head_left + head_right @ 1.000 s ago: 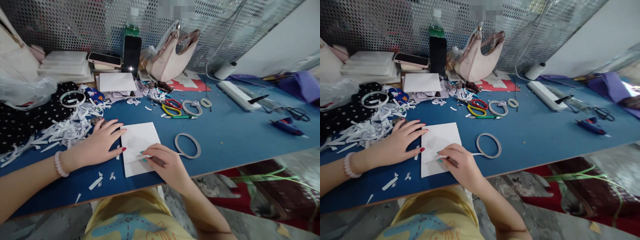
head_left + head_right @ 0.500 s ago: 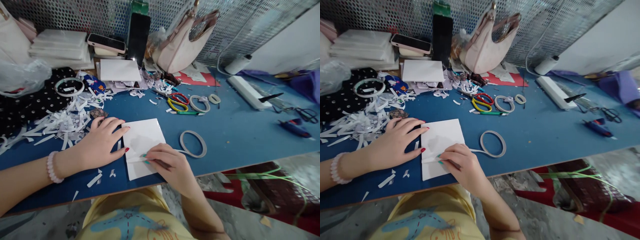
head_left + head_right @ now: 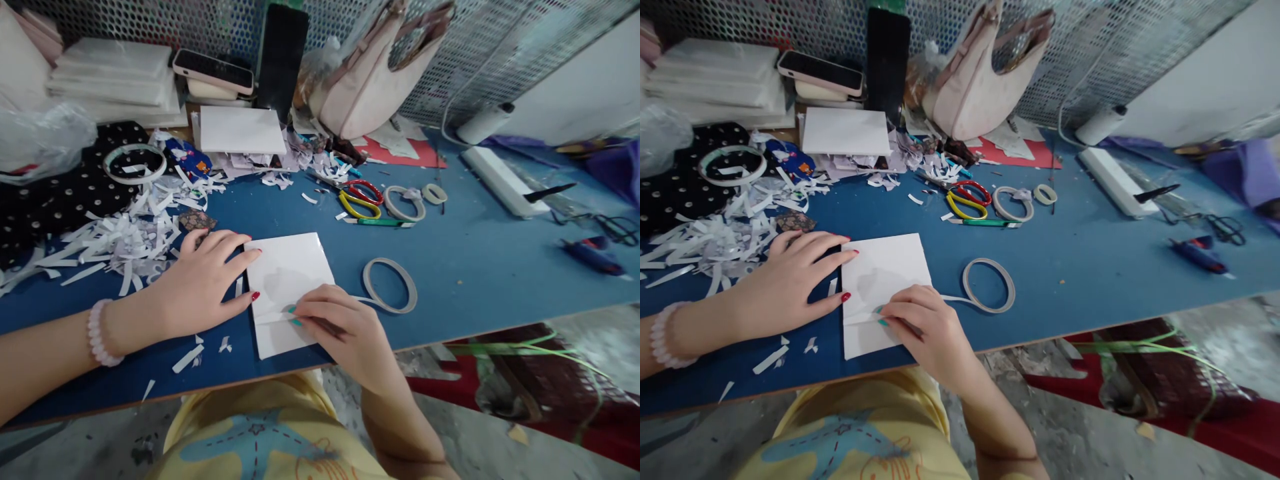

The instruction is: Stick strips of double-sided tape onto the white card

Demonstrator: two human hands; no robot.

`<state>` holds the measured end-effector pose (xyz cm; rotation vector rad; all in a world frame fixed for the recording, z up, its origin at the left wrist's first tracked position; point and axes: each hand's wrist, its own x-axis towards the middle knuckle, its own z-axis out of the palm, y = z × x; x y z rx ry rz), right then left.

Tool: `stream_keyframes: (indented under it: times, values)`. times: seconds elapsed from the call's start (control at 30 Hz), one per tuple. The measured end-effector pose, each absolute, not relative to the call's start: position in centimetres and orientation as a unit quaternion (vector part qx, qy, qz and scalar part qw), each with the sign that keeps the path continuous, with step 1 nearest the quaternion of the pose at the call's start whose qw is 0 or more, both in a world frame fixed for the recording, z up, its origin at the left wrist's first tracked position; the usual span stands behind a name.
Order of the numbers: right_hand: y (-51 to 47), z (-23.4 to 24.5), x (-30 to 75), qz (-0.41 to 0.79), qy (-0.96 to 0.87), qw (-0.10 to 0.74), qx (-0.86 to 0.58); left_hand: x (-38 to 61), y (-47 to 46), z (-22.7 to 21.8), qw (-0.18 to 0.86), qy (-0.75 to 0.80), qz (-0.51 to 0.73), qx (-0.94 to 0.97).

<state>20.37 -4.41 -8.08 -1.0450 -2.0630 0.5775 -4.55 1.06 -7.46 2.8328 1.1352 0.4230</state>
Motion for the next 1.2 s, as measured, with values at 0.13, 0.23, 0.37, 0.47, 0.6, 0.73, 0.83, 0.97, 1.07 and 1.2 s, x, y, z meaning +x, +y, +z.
stream_keyframes:
  times: [0.13, 0.23, 0.37, 0.47, 0.6, 0.73, 0.83, 0.97, 1.07, 1.2]
  values:
    - [-4.4, -8.22, 20.38, 0.221, -0.807, 0.367, -0.406, -4.54, 1.0, -7.46, 0.03, 0.367, 0.139, 0.919]
    - [-4.41, -8.23, 20.44, 0.224, -0.807, 0.361, -0.41, -4.57, 0.99, -7.46, 0.03, 0.369, 0.138, 0.919]
    - [-4.43, -8.17, 20.5, 0.223, -0.808, 0.362, -0.408, -4.61, 1.07, -7.34, 0.021, 0.363, 0.14, 0.921]
    - [-4.45, -8.11, 20.43, 0.223, -0.808, 0.36, -0.41, -4.68, 1.26, -7.15, 0.015, 0.333, 0.135, 0.933]
    - [-4.49, -8.01, 20.3, 0.222, -0.807, 0.358, -0.413, -4.92, 1.65, -7.09, 0.033, 0.299, 0.128, 0.945]
    - [-4.52, -7.97, 20.26, 0.223, -0.807, 0.355, -0.417, -5.13, 1.88, -7.26, 0.044, 0.307, 0.136, 0.941]
    - [-4.51, -8.01, 20.28, 0.222, -0.807, 0.356, -0.416, -5.14, 1.9, -7.15, 0.044, 0.301, 0.139, 0.942]
    - [-4.48, -8.08, 20.3, 0.216, -0.81, 0.363, -0.407, -5.13, 1.87, -6.73, 0.056, 0.281, 0.144, 0.947]
    - [-4.49, -8.1, 20.29, 0.215, -0.812, 0.361, -0.405, -5.17, 1.83, -6.65, 0.076, 0.28, 0.143, 0.946]
    - [-4.53, -8.06, 20.24, 0.218, -0.812, 0.354, -0.41, -5.13, 1.79, -6.94, 0.084, 0.281, 0.143, 0.945]
